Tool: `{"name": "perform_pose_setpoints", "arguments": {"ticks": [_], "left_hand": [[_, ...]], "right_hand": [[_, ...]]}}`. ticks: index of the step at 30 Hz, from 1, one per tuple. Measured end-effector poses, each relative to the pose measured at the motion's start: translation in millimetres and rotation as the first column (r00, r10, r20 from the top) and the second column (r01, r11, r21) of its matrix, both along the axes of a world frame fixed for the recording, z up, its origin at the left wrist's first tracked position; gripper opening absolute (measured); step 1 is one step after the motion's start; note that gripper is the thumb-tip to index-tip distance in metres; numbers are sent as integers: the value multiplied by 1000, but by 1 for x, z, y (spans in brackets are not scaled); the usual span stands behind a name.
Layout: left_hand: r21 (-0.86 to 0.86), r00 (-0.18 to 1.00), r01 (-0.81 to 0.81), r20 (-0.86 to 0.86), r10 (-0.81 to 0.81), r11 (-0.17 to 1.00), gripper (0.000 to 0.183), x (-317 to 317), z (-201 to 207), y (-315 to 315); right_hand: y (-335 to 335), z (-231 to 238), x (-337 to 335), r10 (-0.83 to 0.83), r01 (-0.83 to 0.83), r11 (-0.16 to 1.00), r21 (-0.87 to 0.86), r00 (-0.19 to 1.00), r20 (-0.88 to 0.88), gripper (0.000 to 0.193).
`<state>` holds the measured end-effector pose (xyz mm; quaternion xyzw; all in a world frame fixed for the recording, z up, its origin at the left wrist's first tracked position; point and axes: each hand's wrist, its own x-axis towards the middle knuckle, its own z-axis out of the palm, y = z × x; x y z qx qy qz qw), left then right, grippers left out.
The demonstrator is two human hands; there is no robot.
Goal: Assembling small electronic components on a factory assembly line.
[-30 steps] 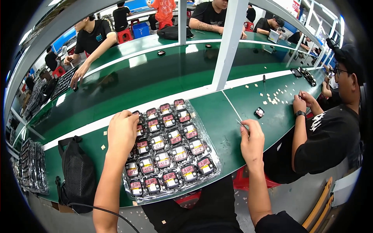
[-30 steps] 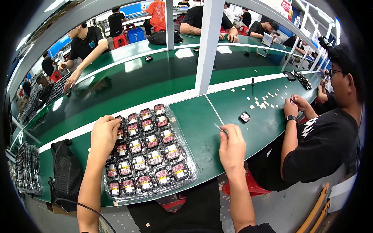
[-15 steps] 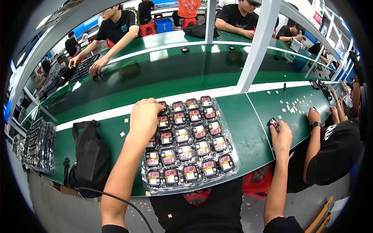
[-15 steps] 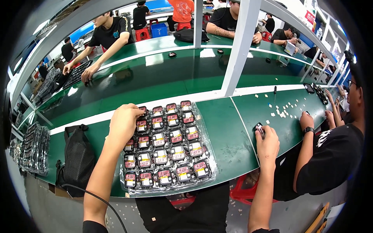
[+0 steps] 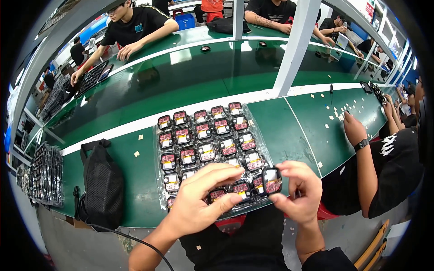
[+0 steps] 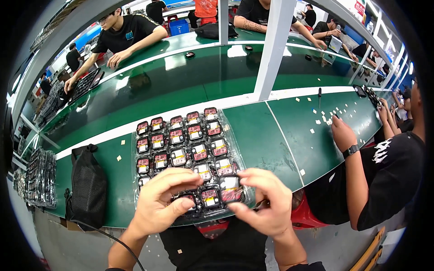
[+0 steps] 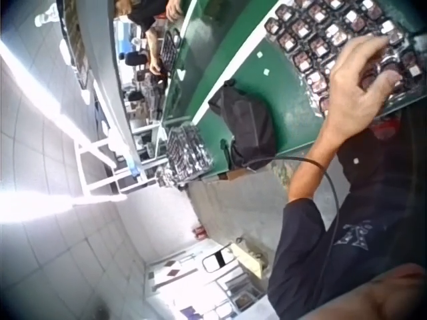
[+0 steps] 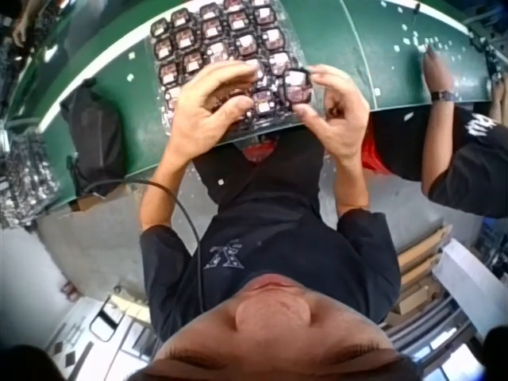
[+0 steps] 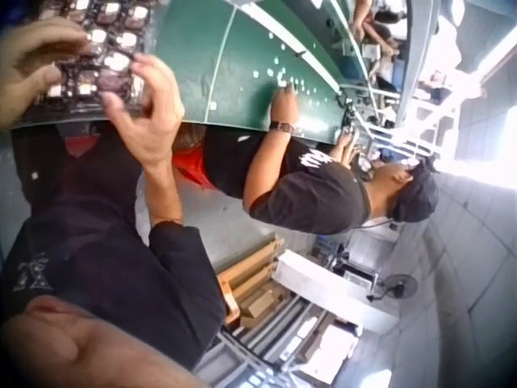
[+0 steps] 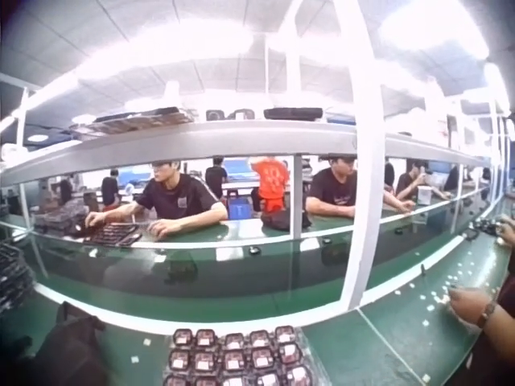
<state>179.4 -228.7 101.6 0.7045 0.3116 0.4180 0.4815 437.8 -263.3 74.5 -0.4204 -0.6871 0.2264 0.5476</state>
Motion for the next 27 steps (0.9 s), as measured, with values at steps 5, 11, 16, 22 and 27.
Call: {"name": "perform_pose_setpoints", "arguments": {"ticks": [5, 11, 16, 22, 27], "left_hand": [[-453, 864, 355, 494, -102, 818, 69, 9, -17, -35], [-565, 811, 208, 556, 182, 799, 84, 15, -31, -64], [-495, 735, 15, 594, 326, 869, 69, 15, -49, -78], [-500, 686, -100, 592, 423, 860, 69, 13, -54, -88], [-365, 711, 6, 657, 252, 931, 64, 9, -63, -88]], "right_hand": [[-8, 1, -32, 222, -223, 970, 97, 975, 20, 58], [-16, 4, -37, 336, -337, 941, 36, 941, 26, 60], [-32, 4, -39, 292, -278, 952, -128, 950, 109, 66], [-27, 4, -55, 98, -145, 982, 121, 938, 332, 32], [-28, -6, -54, 16, -116, 968, 222, 912, 410, 33]]}}
